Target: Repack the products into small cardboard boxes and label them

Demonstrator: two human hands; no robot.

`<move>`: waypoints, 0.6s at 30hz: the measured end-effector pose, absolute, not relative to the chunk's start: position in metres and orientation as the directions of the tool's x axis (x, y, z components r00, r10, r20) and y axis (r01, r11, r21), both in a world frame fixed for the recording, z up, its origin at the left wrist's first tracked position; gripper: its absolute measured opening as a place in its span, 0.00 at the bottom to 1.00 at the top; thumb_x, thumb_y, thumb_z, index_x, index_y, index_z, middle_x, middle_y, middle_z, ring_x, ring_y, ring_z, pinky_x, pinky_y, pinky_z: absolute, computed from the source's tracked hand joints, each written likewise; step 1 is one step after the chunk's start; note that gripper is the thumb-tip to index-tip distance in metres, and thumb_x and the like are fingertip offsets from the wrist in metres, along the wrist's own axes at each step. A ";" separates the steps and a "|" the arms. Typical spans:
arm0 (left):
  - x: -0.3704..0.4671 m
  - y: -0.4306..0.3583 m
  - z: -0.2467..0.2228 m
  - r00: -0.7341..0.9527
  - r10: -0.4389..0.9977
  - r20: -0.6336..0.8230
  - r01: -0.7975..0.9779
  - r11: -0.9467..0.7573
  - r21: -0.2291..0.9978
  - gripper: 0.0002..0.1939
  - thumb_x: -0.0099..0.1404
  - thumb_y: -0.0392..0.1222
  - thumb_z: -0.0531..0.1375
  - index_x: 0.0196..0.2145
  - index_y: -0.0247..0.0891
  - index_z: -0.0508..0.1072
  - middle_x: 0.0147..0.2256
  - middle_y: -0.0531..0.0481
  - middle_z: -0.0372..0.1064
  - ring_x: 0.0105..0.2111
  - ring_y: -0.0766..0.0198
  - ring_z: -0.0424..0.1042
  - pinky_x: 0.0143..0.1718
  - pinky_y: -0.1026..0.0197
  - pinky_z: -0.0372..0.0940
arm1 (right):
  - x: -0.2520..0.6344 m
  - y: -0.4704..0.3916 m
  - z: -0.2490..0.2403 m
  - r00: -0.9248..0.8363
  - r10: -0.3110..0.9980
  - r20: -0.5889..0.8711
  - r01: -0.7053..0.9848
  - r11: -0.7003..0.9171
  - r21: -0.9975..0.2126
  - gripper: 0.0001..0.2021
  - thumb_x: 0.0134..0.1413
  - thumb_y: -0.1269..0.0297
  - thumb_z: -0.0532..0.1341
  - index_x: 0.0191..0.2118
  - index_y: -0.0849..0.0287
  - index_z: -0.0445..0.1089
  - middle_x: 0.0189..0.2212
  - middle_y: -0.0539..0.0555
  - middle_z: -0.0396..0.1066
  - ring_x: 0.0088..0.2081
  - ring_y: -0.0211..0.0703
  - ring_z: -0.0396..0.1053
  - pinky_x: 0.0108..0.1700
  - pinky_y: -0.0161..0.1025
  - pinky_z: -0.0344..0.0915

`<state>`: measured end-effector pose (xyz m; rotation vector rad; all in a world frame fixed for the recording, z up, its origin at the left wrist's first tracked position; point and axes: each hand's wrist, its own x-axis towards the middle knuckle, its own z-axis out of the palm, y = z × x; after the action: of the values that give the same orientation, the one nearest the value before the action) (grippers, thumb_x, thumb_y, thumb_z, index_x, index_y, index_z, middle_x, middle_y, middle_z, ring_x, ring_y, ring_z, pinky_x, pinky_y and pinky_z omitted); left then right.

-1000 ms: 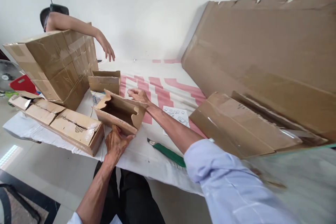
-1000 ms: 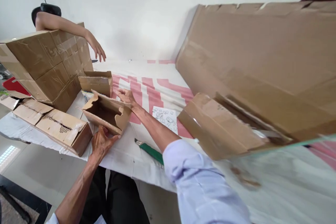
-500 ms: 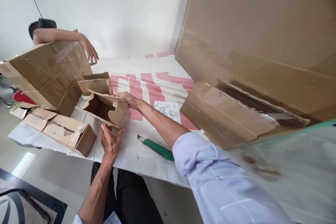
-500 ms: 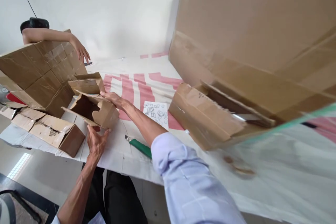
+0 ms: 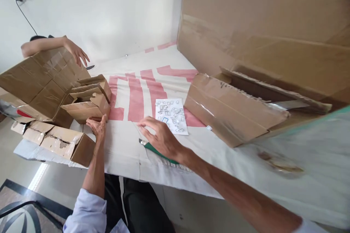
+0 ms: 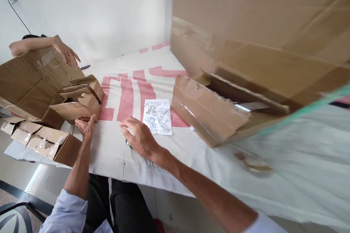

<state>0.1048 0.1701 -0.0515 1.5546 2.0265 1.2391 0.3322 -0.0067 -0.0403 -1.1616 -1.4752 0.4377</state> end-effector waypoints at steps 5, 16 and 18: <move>0.107 0.199 -0.045 -0.418 0.876 0.240 0.669 0.118 0.734 0.37 0.61 0.47 0.76 0.57 0.32 0.61 0.62 0.21 0.60 0.67 0.32 0.63 0.65 0.38 0.64 | 0.335 -0.078 -0.099 0.223 0.749 0.624 0.546 0.434 -0.716 0.09 0.69 0.70 0.59 0.41 0.51 0.76 0.35 0.54 0.80 0.37 0.49 0.79 0.39 0.46 0.77; 0.152 0.301 -0.031 -0.389 0.885 0.255 0.689 0.096 0.718 0.23 0.75 0.49 0.66 0.62 0.37 0.72 0.61 0.39 0.71 0.57 0.48 0.76 0.57 0.41 0.75 | 0.336 -0.089 -0.112 0.250 0.712 0.656 0.617 0.405 -0.675 0.12 0.70 0.75 0.59 0.47 0.51 0.76 0.38 0.56 0.79 0.38 0.48 0.78 0.39 0.47 0.78; 0.157 0.322 -0.028 -0.314 0.923 0.221 0.667 0.048 0.743 0.23 0.75 0.49 0.66 0.62 0.37 0.73 0.60 0.39 0.72 0.56 0.49 0.76 0.56 0.42 0.76 | 0.336 -0.090 -0.112 0.242 0.723 0.647 0.623 0.395 -0.675 0.12 0.70 0.75 0.60 0.47 0.51 0.76 0.38 0.56 0.79 0.38 0.48 0.78 0.39 0.47 0.78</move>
<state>0.1572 0.3217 -0.0277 1.6086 2.0157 1.1370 0.3359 -0.0899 -0.1117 -1.2886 -1.4441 0.1039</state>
